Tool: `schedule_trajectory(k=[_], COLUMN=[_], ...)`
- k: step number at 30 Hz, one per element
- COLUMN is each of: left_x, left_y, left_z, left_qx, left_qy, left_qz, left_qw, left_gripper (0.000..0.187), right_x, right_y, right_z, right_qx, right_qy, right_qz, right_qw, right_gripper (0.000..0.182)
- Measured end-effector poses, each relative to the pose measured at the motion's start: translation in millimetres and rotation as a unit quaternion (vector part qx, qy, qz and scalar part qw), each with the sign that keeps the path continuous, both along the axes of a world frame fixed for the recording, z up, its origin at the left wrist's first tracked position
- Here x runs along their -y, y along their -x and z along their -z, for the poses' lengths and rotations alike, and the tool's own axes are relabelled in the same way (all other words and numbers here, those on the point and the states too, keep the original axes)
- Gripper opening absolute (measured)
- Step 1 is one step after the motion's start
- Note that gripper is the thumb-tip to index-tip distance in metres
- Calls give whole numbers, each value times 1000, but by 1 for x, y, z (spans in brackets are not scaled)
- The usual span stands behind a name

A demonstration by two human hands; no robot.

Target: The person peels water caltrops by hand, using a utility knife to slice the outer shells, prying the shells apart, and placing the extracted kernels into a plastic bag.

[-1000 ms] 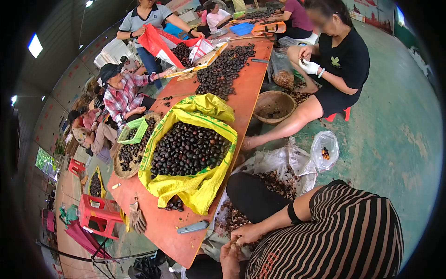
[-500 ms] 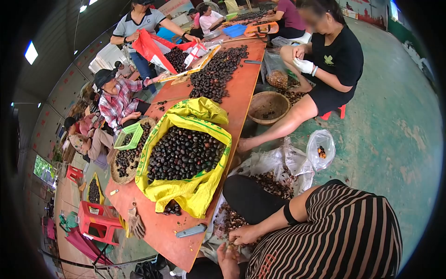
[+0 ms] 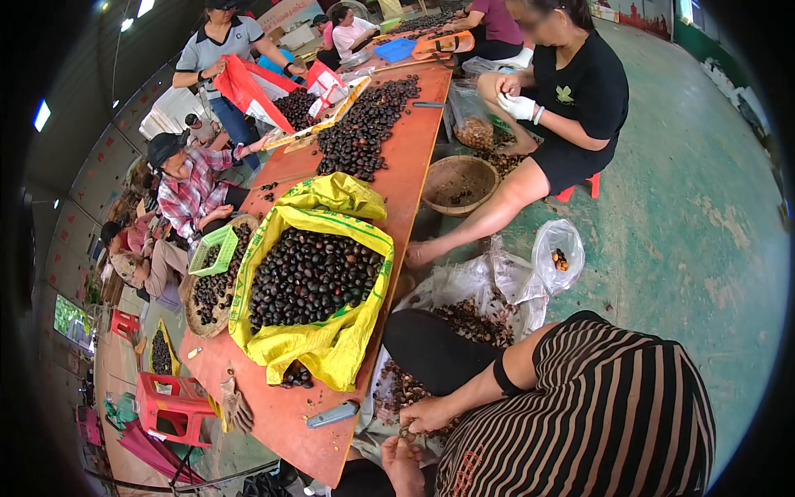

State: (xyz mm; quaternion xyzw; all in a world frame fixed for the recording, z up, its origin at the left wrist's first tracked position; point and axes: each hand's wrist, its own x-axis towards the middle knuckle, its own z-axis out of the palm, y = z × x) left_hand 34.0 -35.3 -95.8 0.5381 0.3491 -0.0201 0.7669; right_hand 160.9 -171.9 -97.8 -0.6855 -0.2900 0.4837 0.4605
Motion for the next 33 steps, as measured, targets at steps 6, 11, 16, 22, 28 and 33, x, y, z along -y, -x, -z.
schedule_trajectory(k=[6,11,16,22,28,33], left_x=[6,-11,-13,-8,-3,-2], left_y=[-6,2,5,-11,-7,-8], left_z=[-24,-4,1,-31,-47,-50], left_qx=[-18,-26,1,74,200,259], left_qy=[1,-24,18,87,133,104], left_qz=[-46,-93,-90,-45,-70,-38], left_qw=[999,995,996,992,968,960], left_gripper=[9,11,13,27,39,33], right_x=[-3,0,-5,2,10,6], right_y=[1,-4,-3,-9,-3,4], right_z=[-1,-18,11,-29,-71,-85], right_qx=[63,-46,8,-203,-193,-118], right_qy=[-11,34,53,50,-134,-181], right_qz=[43,96,32,121,48,-41], right_qw=[997,994,998,971,971,976], right_gripper=[30,28,25,27,37,50])
